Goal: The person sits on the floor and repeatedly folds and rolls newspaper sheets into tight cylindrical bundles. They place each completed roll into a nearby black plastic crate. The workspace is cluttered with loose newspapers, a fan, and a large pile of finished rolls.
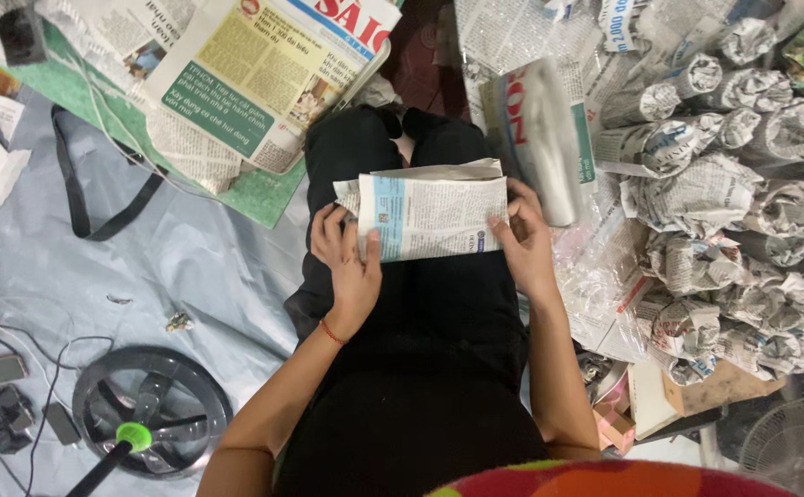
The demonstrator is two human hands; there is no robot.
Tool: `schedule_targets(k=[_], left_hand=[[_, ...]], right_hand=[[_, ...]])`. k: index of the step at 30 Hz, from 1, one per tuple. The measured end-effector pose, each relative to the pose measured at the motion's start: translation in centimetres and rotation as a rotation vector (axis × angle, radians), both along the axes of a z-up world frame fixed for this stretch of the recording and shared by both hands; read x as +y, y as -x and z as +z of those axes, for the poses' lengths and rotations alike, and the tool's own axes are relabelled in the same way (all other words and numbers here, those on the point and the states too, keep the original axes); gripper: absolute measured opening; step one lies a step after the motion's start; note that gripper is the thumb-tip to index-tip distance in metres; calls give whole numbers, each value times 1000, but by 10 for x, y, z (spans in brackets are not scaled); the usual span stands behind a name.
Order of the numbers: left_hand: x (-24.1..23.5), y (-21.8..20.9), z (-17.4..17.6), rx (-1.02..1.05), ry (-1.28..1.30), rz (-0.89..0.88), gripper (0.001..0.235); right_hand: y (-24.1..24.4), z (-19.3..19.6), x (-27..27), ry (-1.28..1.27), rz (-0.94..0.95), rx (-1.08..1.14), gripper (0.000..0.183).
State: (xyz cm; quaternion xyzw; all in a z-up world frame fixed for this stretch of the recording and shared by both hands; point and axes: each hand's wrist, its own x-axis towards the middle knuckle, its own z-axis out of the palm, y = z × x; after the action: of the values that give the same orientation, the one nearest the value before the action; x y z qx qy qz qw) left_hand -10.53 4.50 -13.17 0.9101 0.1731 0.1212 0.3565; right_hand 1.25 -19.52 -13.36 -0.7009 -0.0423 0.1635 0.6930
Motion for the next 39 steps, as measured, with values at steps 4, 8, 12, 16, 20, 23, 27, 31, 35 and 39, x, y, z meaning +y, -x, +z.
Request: schedule_targets(k=[4, 8, 12, 16, 20, 23, 27, 31, 35, 39], left_hand=[[-18, -41, 15, -104, 22, -10, 22], [-30, -112, 19, -249, 227, -157, 19], [-46, -190, 13, -255, 298, -331, 19], [-64, -247, 3, -72, 499, -440, 25], [-66, -265, -1, -490, 53, -542, 18], [-71, -268, -3, -140, 247, -616, 22], [-79, -285, -12, 109, 318, -531, 29], [-85, -278, -36, -173, 628, -316, 33], [-81, -259, -63, -142, 1033, -312, 36], [-76, -268, -94, 220, 1032, -723, 39]], right_hand=[[2, -40, -9, -284, -362, 115, 17], [-1, -58, -7, -356, -664, 83, 15], [-8, -68, -7, -323, -867, 46, 20], [-17, -85, -18, 180, -868, -348, 23], [-18, -105, -30, 173, -903, -282, 20], [-22, -109, -32, 189, -909, -213, 18], [-37, -91, -30, 229, -897, -228, 19], [-56, -44, -47, 291, -855, -84, 25], [-57, 2, -85, 392, -595, -444, 20], [-85, 39, -130, 223, -935, -751, 23]])
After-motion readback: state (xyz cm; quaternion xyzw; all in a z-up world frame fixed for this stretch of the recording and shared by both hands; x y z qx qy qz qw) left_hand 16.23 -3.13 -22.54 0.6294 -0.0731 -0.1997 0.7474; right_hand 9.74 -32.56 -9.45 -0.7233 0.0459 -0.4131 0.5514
